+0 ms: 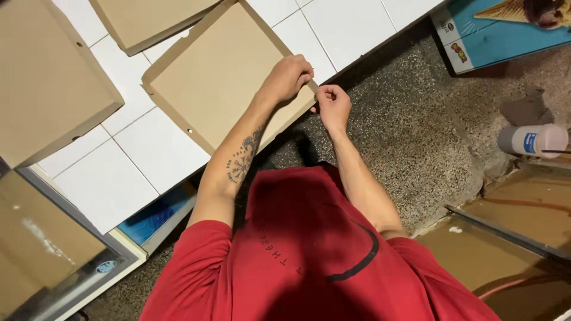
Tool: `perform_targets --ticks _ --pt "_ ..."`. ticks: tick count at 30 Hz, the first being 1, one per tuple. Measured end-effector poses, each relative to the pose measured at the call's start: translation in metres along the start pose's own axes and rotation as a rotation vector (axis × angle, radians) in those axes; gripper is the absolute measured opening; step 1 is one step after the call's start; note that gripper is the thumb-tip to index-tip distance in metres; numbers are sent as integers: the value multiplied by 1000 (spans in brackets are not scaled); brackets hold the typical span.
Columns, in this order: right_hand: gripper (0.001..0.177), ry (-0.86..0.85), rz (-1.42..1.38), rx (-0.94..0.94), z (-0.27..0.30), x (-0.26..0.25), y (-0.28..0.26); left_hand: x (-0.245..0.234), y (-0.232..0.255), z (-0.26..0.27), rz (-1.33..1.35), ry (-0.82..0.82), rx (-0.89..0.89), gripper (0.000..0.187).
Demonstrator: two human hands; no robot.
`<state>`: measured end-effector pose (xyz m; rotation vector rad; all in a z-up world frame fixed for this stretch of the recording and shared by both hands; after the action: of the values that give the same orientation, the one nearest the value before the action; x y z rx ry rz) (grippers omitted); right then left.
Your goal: The person assembles flat cardboard boxes by folding the sides and securing the tabs. They handle multiple boxes one at a time on a tiled countertop, stacking the finished boxes to the side.
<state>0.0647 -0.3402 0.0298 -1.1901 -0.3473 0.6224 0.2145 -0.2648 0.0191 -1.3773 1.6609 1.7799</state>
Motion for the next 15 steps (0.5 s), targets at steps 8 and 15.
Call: perform_targets --ticks 8,15 --pt "12 -66 -200 -153 -2 -19 37 -1 1 4 47 -92 17 16" --pt "11 -72 -270 -142 -11 -22 56 -14 15 16 62 -35 107 25"
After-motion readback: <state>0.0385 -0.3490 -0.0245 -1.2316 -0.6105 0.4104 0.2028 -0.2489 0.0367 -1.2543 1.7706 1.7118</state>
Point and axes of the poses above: each hand's wrist, its own z-axis away from the middle knuckle, its own x-axis out of the palm, y = z × x, the point moved 6 cm from there along -z, towards the middle knuckle, and after that the axes turned 13 degrees about -z, right-handed, at the moved point
